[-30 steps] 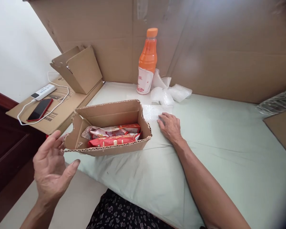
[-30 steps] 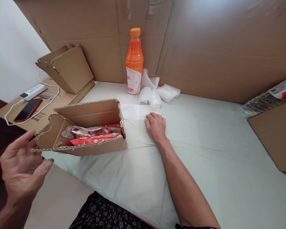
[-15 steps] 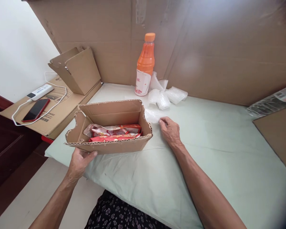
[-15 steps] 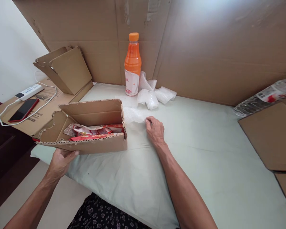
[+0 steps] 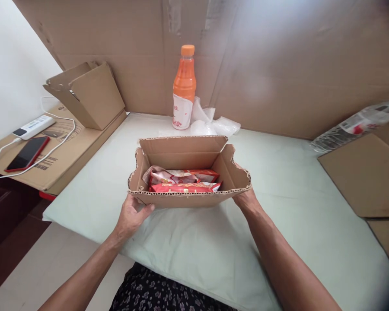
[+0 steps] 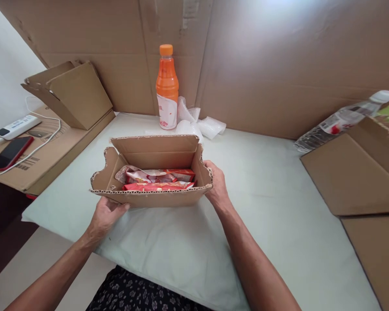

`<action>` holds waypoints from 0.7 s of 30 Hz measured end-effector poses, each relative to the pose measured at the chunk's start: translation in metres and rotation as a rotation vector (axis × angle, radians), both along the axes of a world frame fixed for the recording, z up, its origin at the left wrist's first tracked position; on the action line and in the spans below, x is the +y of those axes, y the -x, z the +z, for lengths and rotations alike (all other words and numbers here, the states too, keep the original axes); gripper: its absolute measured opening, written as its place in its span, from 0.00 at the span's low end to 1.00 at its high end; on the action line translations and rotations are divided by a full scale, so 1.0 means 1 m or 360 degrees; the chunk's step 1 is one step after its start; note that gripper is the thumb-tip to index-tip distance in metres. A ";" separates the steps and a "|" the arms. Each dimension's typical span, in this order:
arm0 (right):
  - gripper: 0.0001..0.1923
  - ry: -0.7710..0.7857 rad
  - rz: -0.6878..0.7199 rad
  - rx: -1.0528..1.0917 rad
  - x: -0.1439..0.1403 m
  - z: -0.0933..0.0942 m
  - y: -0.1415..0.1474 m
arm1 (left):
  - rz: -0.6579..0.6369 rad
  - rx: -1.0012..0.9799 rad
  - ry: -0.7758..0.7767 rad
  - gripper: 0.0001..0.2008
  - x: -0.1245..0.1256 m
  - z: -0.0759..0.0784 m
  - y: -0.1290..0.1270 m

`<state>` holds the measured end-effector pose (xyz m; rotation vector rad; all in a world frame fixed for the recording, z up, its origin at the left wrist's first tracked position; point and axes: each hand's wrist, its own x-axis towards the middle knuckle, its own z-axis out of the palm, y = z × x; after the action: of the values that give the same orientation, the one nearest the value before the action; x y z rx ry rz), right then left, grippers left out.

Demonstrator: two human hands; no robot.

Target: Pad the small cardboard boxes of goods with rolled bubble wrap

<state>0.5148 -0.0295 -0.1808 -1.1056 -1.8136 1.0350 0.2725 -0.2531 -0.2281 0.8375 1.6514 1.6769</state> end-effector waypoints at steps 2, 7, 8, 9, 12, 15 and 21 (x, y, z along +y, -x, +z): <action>0.12 0.0090 -0.0028 0.0034 0.003 -0.002 -0.012 | -0.0056 0.0002 -0.0028 0.35 0.009 -0.001 -0.006; 0.17 0.0061 -0.0125 0.0159 0.021 -0.006 -0.034 | -0.0217 0.0055 -0.0167 0.29 0.041 0.006 -0.024; 0.19 0.0056 -0.0130 0.0203 0.026 -0.007 -0.035 | -0.0245 0.0069 -0.0184 0.30 0.048 0.009 -0.026; 0.20 0.0058 -0.0140 0.0240 0.030 -0.007 -0.036 | -0.0274 0.0077 -0.0197 0.31 0.054 0.011 -0.027; 0.22 0.0036 -0.0243 0.0219 0.043 -0.007 -0.036 | -0.0361 0.0049 -0.0219 0.35 0.069 0.018 -0.028; 0.22 0.0002 -0.0346 0.0084 0.047 -0.004 -0.042 | -0.0378 0.0010 -0.0151 0.29 0.076 0.020 -0.026; 0.20 0.0127 -0.0177 -0.0250 0.009 0.010 -0.100 | -0.0132 0.0199 -0.0010 0.20 0.062 0.009 -0.031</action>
<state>0.6146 -0.0203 -0.1707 -1.3542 -1.8224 0.9856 0.3034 -0.1910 -0.2190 1.0183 1.6704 1.6023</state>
